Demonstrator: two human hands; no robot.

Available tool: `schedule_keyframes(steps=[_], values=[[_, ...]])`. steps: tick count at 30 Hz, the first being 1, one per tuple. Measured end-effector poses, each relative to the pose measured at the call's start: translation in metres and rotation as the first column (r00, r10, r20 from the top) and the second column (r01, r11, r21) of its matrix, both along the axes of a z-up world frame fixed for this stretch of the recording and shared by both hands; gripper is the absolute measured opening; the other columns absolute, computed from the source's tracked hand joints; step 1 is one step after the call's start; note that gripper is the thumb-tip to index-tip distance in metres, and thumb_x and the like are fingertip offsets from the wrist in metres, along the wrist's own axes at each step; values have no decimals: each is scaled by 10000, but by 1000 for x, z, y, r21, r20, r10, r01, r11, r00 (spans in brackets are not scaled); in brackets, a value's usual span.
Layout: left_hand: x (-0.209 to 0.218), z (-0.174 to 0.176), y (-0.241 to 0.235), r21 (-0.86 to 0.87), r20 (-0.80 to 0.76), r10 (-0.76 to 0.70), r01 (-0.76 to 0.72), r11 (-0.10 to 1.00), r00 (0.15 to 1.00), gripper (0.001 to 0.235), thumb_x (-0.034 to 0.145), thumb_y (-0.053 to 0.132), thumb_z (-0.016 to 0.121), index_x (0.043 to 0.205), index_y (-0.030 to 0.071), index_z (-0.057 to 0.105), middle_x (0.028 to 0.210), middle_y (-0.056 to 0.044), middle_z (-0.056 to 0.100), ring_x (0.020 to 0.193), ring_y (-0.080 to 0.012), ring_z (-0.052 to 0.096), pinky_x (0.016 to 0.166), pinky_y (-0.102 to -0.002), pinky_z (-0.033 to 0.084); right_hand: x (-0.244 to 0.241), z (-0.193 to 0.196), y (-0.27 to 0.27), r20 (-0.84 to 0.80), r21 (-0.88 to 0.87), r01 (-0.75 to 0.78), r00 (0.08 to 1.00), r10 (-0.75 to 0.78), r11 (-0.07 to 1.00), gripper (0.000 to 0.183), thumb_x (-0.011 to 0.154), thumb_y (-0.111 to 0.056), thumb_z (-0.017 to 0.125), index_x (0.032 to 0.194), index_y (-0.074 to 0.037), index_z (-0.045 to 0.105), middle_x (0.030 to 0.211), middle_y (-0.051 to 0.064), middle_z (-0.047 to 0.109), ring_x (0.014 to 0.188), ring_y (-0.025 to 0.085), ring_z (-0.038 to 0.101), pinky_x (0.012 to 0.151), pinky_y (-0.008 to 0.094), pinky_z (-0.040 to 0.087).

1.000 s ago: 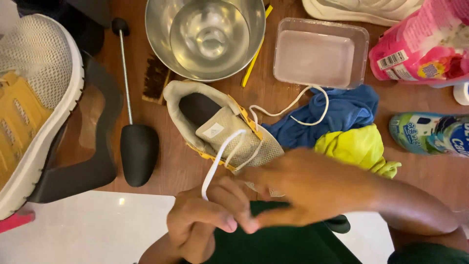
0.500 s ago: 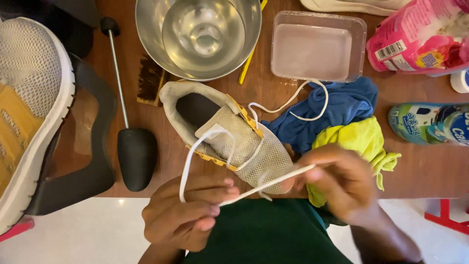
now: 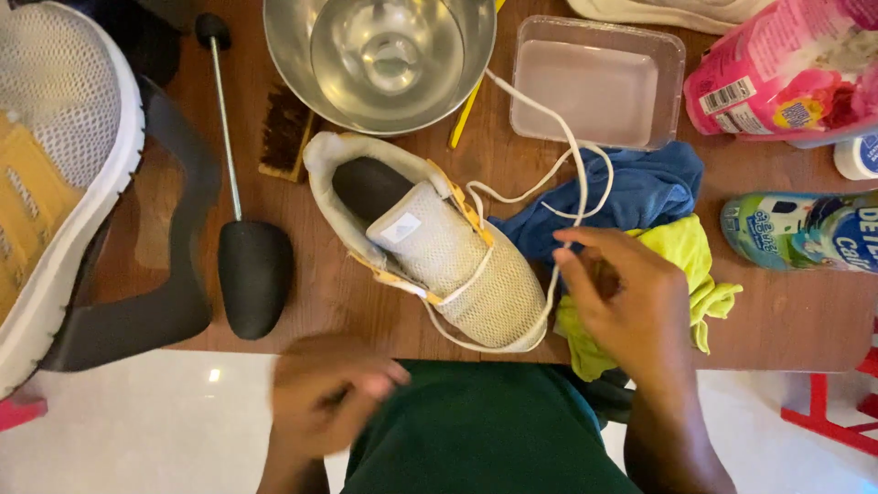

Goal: The person laces a white and yellow sneaker by threading white shoelaces through the eyelets. They pull the laces tight and adjust them while holding the shoe on a wooden table. A blue cloth is briefly used to wipe the shoe's surface.

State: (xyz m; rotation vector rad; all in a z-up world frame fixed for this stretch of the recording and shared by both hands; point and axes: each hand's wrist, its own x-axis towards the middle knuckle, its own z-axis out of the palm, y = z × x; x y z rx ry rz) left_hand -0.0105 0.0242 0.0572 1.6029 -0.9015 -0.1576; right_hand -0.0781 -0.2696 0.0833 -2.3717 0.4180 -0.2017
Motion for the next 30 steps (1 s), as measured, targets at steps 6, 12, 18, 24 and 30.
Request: schedule_keyframes(steps=[6, 12, 18, 24, 30], values=[[21, 1, -32, 127, 458, 426, -531, 838, 780, 228, 992, 221, 658, 1067, 9, 695, 1019, -165, 651, 881, -283, 633, 780, -378, 519, 4, -2, 39, 279, -64, -361, 889, 364, 930, 108, 952, -133, 680, 915, -51, 741, 843, 76, 760, 700, 192, 722, 672, 327, 586], [29, -21, -39, 55, 672, 360, -529, 847, 647, 232, 894, 270, 820, 994, 79, 735, 945, -142, 649, 736, -292, 639, 723, -390, 558, 27, -3, 54, 371, -224, -337, 838, 400, 914, 171, 844, -129, 793, 1010, -87, 774, 713, 65, 609, 621, 240, 647, 583, 325, 571], [25, -28, -31, 64, 752, 292, -507, 859, 591, 118, 879, 121, 820, 967, 199, 819, 933, -123, 673, 650, -257, 582, 633, -356, 541, 36, -5, 50, 267, -199, -405, 854, 447, 892, 250, 880, -143, 783, 1121, -79, 760, 783, 101, 625, 685, 269, 649, 590, 347, 530], [28, -33, -28, -38, 690, 288, -364, 931, 664, 79, 863, 5, 794, 907, 70, 804, 884, -130, 683, 668, -250, 653, 613, -355, 591, 34, -16, 51, 201, -266, -384, 875, 440, 884, 238, 866, -201, 805, 1093, -138, 774, 800, 62, 629, 671, 238, 631, 546, 352, 496], [22, -32, -8, 80, 663, 302, -465, 882, 685, 56, 959, 48, 744, 1005, 69, 767, 988, -91, 635, 745, -243, 651, 574, -317, 461, 28, -21, 46, 28, -343, -416, 892, 452, 842, 324, 949, -295, 753, 1250, -179, 718, 933, 32, 596, 808, 247, 588, 651, 393, 447]])
